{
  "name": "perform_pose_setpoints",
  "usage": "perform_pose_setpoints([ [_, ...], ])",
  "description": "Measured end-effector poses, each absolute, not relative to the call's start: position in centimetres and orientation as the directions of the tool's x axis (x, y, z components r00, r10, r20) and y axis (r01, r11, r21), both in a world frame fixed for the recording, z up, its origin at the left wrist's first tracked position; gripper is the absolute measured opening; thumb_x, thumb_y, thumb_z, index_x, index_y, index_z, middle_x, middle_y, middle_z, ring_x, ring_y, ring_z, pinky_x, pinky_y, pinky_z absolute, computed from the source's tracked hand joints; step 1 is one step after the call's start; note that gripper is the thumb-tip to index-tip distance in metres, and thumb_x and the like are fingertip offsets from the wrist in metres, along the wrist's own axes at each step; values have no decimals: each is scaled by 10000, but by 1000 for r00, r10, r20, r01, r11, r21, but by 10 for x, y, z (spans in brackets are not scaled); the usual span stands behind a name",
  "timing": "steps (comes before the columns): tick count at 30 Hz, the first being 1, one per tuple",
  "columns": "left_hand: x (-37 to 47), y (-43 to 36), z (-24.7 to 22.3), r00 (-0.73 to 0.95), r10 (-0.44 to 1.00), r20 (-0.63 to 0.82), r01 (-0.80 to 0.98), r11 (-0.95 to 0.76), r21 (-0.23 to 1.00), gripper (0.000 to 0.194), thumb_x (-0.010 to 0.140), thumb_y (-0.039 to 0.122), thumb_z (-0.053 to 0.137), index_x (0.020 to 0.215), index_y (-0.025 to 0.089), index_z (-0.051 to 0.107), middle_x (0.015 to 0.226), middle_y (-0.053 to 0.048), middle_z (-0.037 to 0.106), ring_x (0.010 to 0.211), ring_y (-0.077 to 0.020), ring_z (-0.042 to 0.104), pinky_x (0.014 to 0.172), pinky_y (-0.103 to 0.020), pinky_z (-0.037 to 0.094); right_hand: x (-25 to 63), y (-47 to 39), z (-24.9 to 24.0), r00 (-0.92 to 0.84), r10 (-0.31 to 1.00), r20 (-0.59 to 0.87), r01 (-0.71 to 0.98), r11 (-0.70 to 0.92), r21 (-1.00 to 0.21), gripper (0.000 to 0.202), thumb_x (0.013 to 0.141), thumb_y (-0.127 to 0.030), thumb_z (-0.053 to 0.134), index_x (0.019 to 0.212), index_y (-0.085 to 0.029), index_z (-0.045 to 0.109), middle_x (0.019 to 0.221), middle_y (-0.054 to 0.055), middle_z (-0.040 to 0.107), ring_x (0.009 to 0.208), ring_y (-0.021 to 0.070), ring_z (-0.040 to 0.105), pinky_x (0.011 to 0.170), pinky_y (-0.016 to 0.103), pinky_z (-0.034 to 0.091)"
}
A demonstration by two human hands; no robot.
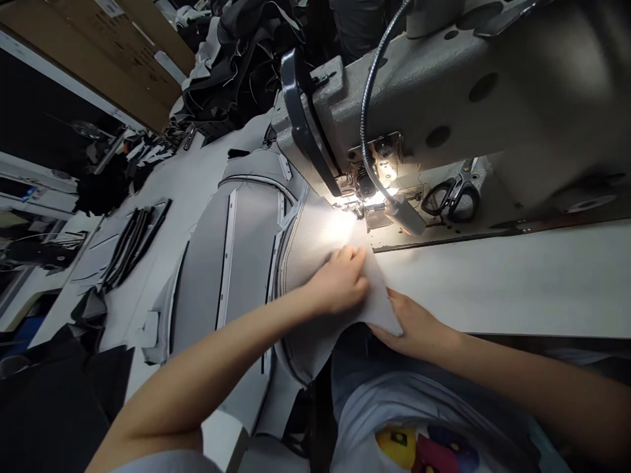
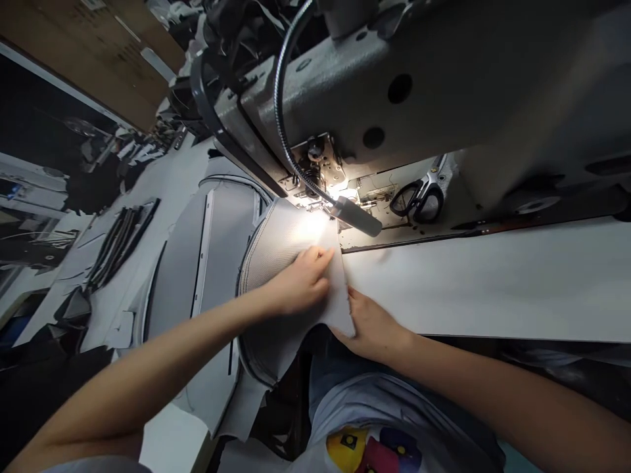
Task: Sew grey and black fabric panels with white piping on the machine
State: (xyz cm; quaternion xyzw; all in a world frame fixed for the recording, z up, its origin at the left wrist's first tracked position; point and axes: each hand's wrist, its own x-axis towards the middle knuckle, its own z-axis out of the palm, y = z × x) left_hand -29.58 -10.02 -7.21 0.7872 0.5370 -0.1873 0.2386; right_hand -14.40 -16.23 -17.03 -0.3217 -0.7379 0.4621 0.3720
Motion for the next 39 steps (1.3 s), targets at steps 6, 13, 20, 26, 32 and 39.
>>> perform_pose_setpoints([
  [6,-332,-194,-122,393,880,-265,904,-318,285,856,709,55,444,1538,126,243,1605,-151,234,1495,-292,180,1199,-533,255,-151,-168,-161,-529,820,219,127,332,-935,286,944,-180,480,1211,-184,584,950,31,712,821,146,680,770,255,585],
  [13,-353,-161,-143,478,872,-101,860,-442,254,713,753,-5,399,1425,208,497,1499,-91,457,1447,-263,323,1177,-528,302,-144,-159,-165,-666,485,567,322,872,-368,328,888,-50,511,1159,-127,681,1004,167,707,1010,253,660,983,447,518],
  [20,-360,-142,-132,615,770,-168,784,-574,238,698,784,6,406,1448,214,465,1504,-92,446,1456,-255,304,1181,-527,281,-144,-158,-161,-683,419,599,409,898,-161,288,885,-61,524,1105,-133,696,904,132,708,911,221,660,918,389,545],
  [26,-368,-117,-136,619,771,-150,781,-584,221,703,759,-4,404,1426,200,484,1483,-79,479,1446,-224,324,1177,-498,286,-140,-151,-163,-693,427,581,388,900,-199,310,893,-45,455,1103,-52,682,812,105,702,862,221,659,923,361,544],
  [32,-372,-86,-141,687,720,-94,722,-664,195,750,705,-40,366,1403,193,508,1472,-62,498,1449,-195,311,1185,-474,258,-133,-143,-168,-757,386,527,357,920,-161,366,896,-47,403,1149,-22,665,1173,170,683,991,218,662,953,345,544],
  [39,-371,-53,-141,717,696,-17,691,-708,147,696,733,-10,384,1380,187,547,1471,-84,492,1412,-225,346,1140,-440,316,-132,-130,-167,-785,352,510,371,926,-69,361,887,-51,425,1149,-6,671,1206,163,676,1141,239,629,1023,319,511],
])
